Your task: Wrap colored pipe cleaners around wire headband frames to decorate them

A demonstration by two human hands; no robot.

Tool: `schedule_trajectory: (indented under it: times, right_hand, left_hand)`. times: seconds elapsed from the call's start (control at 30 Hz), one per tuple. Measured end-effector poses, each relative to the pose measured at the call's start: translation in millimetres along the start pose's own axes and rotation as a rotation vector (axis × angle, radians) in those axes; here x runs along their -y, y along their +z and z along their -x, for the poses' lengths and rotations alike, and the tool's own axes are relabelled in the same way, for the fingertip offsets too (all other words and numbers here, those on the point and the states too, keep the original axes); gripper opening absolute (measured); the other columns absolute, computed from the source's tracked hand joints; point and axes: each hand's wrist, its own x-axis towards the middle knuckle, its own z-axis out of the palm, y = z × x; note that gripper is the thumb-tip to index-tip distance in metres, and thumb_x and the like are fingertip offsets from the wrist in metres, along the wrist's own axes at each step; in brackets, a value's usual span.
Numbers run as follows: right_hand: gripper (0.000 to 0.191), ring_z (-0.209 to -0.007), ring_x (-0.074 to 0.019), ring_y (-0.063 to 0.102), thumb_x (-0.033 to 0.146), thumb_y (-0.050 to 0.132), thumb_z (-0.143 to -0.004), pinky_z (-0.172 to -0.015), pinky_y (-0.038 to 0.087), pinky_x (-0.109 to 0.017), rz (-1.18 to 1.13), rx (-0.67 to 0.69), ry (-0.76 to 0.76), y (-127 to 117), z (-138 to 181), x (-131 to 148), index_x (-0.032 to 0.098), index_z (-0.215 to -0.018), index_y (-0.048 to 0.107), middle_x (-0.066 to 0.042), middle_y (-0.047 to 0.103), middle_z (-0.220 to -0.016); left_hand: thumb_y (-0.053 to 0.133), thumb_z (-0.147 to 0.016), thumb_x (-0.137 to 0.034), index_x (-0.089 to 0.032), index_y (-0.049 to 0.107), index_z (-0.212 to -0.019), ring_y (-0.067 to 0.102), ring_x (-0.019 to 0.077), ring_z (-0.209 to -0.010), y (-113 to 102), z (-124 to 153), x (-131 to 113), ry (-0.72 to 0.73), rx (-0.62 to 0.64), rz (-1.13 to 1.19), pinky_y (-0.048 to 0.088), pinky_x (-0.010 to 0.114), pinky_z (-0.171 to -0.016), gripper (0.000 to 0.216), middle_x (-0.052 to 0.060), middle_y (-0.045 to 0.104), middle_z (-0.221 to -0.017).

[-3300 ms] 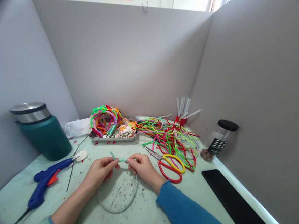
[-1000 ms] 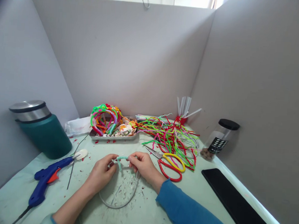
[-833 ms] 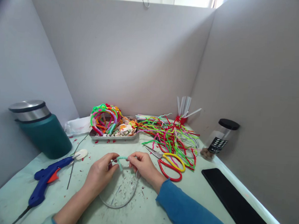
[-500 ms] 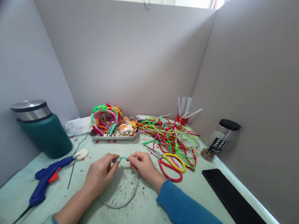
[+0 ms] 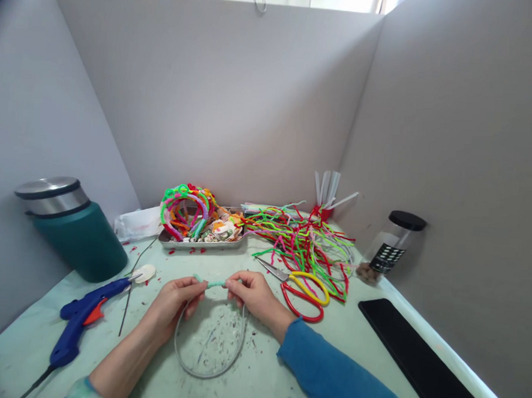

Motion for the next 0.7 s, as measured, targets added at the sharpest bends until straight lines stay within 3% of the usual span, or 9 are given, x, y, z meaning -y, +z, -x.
schedule_trajectory:
  times: [0.13,0.33,0.53,0.7]
  right_hand:
    - [0.029,-0.041,-0.0056,0.039,0.042,0.059,-0.076,-0.041,0.028,-0.02,0.014,-0.054,0.007,1,0,3,0.014,-0.071,0.062,0.002,0.056,-0.056]
    - [0.027,-0.04,-0.0058,0.038,0.039,0.059,-0.076,-0.041,0.028,-0.019,-0.018,-0.139,0.032,4,-1,12,0.014,-0.066,0.06,0.004,0.051,-0.051]
    - [0.026,-0.04,-0.0059,0.039,0.037,0.058,-0.077,-0.041,0.028,-0.019,-0.025,-0.125,0.024,4,-1,11,0.014,-0.066,0.059,0.003,0.052,-0.052]
    - [0.026,-0.042,-0.0062,0.039,0.037,0.058,-0.077,-0.042,0.029,-0.019,-0.018,-0.106,0.017,2,-1,10,0.014,-0.066,0.059,0.003,0.052,-0.054]
  left_hand:
    - [0.059,-0.07,-0.046,-0.016,0.054,-0.062,0.034,0.0069,-0.032,2,-2,3,0.069,-0.097,-0.127,0.024,0.019,-0.036,0.031,-0.007,0.043,-0.038]
    - [0.051,-0.079,-0.036,-0.019,0.058,-0.076,0.057,0.0141,-0.059,1,1,3,0.523,-0.401,-0.58,0.042,0.022,-0.051,0.018,0.0,0.062,-0.068]
    - [0.046,-0.083,-0.019,-0.02,0.061,-0.089,0.059,0.018,-0.086,1,6,6,0.898,-0.382,-0.877,0.047,0.029,-0.075,0.016,0.006,0.063,-0.092]
    - [0.049,-0.082,-0.015,-0.018,0.062,-0.1,0.059,0.0189,-0.09,0,1,14,0.926,-0.376,-0.988,0.048,0.031,-0.078,0.023,0.007,0.064,-0.098]
